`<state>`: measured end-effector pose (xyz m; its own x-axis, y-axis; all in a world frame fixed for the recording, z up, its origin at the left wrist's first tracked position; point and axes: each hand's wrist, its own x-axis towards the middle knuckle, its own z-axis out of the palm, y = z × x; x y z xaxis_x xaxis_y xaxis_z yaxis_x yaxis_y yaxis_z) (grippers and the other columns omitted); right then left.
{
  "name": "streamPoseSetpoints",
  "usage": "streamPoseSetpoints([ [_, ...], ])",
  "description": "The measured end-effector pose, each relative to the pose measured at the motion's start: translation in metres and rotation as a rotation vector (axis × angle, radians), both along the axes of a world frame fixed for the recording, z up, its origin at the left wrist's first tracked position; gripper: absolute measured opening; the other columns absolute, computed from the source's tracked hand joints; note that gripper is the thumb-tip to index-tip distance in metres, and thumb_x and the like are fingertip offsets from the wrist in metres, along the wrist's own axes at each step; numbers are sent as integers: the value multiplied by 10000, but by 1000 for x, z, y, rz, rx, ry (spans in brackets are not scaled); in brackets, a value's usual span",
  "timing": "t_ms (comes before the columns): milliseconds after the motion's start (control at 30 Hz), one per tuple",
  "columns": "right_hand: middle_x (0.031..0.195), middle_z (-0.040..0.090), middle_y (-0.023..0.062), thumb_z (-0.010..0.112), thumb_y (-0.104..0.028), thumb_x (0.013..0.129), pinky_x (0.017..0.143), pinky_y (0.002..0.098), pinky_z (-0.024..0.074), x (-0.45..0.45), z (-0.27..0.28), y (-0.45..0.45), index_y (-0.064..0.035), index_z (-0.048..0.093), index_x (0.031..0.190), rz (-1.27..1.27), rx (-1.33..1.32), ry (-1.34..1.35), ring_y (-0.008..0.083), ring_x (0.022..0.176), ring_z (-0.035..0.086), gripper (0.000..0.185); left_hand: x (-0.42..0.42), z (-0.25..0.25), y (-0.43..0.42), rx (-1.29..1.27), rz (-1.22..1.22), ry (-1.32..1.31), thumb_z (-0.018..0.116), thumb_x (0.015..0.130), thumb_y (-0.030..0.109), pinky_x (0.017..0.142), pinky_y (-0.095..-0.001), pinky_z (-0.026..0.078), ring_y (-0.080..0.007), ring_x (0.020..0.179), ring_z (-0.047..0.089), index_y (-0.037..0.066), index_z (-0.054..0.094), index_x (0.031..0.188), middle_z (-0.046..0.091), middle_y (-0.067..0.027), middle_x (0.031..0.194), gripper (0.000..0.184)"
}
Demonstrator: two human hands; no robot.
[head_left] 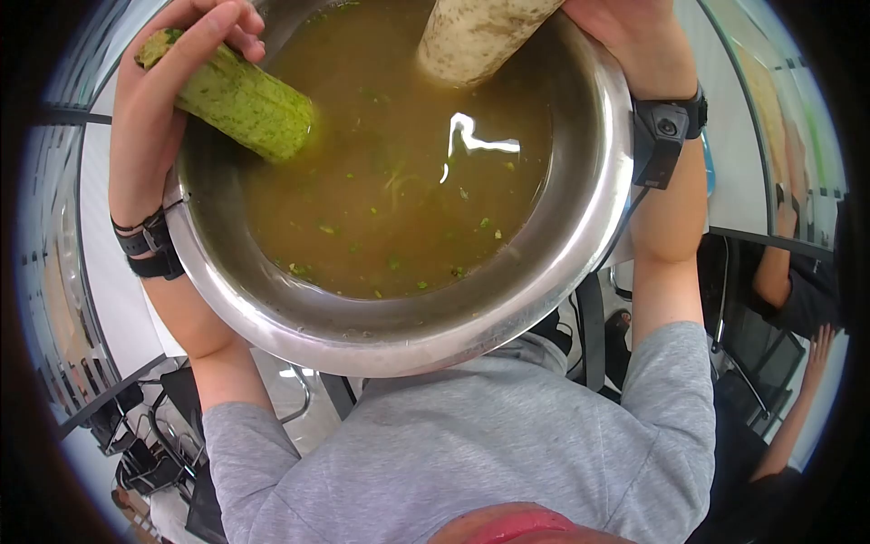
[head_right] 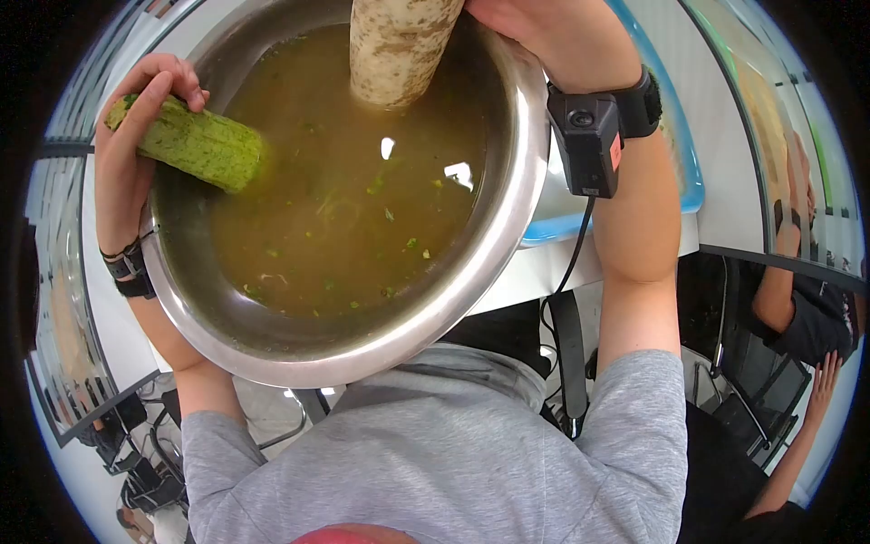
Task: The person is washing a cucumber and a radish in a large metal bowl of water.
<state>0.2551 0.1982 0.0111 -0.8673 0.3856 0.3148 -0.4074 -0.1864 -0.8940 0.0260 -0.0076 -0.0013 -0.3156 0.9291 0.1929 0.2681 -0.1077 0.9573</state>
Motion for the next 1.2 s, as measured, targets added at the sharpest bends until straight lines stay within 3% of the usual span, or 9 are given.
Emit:
streamPoseSetpoints([
  [67,762,670,113,522,-375,960,787,373,561,0,0,-1,-31,663,826,-13,-1,3,269,723,692,396,-15,-4,0,34,-146,54,567,1031,218,933,-341,467,-161,863,564,30,559,906,557,-63,923,226],
  [367,794,671,116,465,-401,973,842,418,549,-7,-13,18,-36,660,841,-17,-154,49,307,761,689,434,-19,-1,2,11,-170,128,489,1048,250,928,-335,447,-157,807,511,90,422,739,445,-40,760,354],
  [700,747,673,127,466,-392,966,789,399,553,-11,-11,14,-30,661,829,-11,-48,-13,294,722,683,434,-17,-1,1,20,-180,138,464,1055,261,918,-341,452,-159,785,494,96,408,722,421,-31,738,376],
  [900,724,671,124,467,-390,970,773,393,558,-7,-8,8,-30,662,816,21,-63,-3,282,699,680,437,-23,-2,4,58,-313,-14,343,1087,303,931,-368,442,-190,790,490,105,396,710,433,-45,725,428],
  [1200,749,669,124,463,-398,974,793,396,550,-1,-10,12,-30,661,824,-1,-74,-11,289,721,671,445,-25,-4,3,72,-349,-112,304,1084,227,929,-375,437,-204,793,484,106,391,717,439,-56,728,395],
])
